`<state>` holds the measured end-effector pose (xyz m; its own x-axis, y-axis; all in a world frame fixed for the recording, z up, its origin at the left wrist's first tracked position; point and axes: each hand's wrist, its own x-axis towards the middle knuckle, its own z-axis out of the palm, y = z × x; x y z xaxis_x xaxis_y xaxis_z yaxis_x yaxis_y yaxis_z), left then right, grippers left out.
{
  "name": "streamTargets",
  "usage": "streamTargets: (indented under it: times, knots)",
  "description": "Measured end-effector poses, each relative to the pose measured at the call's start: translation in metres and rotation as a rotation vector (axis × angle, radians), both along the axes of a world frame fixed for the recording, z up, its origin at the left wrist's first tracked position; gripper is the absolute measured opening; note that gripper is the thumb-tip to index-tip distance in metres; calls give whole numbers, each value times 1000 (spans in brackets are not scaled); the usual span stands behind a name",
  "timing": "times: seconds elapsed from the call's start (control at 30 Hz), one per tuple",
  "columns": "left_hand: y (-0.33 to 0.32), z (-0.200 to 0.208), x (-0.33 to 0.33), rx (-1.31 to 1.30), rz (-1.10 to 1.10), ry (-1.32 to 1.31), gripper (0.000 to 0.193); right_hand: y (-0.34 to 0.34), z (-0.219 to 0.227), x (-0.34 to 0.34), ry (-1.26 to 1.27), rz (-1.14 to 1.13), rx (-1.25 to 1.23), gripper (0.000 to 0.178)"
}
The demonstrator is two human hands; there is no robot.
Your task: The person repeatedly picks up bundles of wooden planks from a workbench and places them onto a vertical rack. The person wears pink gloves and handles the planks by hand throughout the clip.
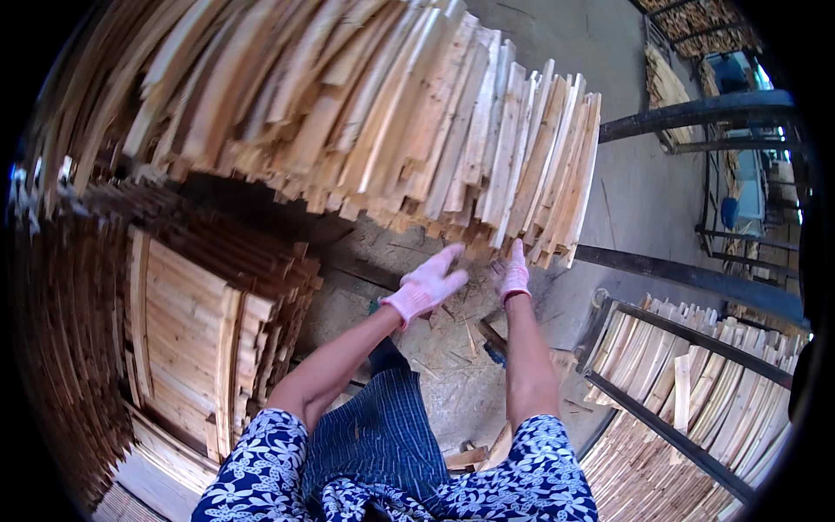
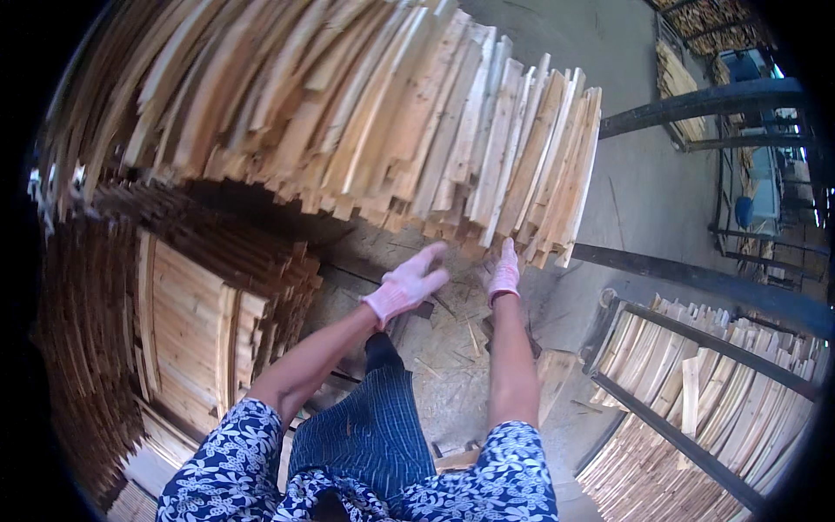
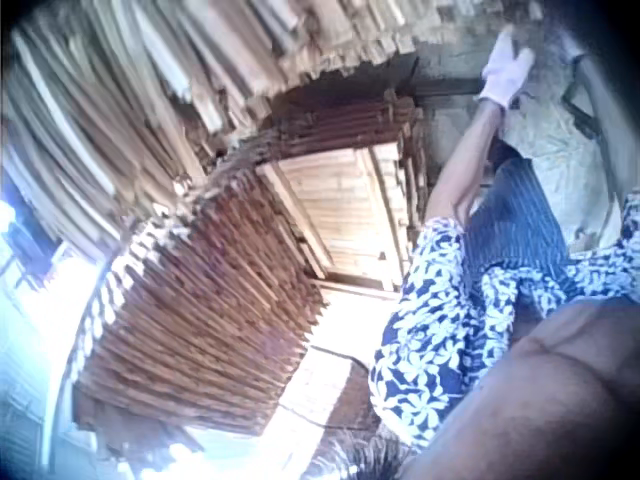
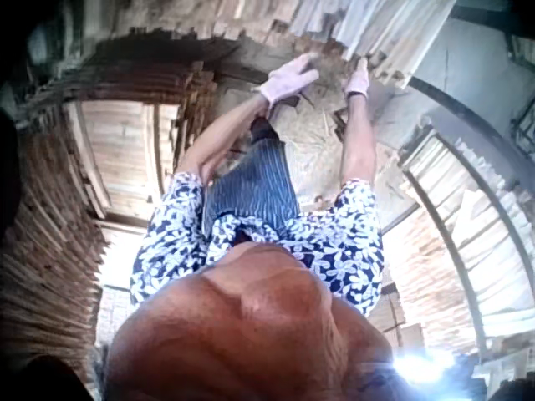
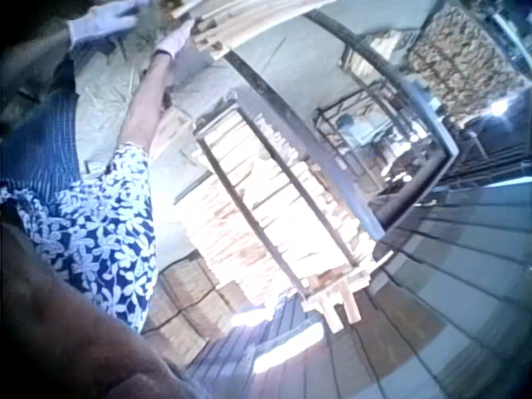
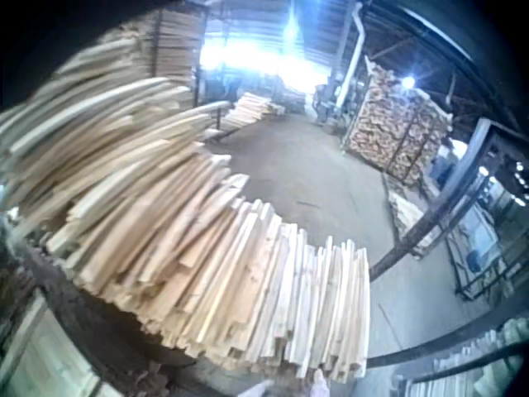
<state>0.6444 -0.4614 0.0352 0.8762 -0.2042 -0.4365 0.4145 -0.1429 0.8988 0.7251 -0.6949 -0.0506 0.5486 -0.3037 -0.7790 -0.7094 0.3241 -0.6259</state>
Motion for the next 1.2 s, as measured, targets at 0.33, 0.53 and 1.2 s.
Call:
streamTargets:
  times: [0.33, 0.53, 1.2]
  knots:
    - [-120, -29, 168, 401, 219, 346, 113, -8, -43, 46, 227, 266, -548, 112]
    - [-114, -47, 170, 194, 255, 295, 111, 2, -43, 44, 21, -155, -84, 77]
    - [-46, -9, 118, 427, 153, 130, 112, 32, 3, 20, -204, 373, 70, 87]
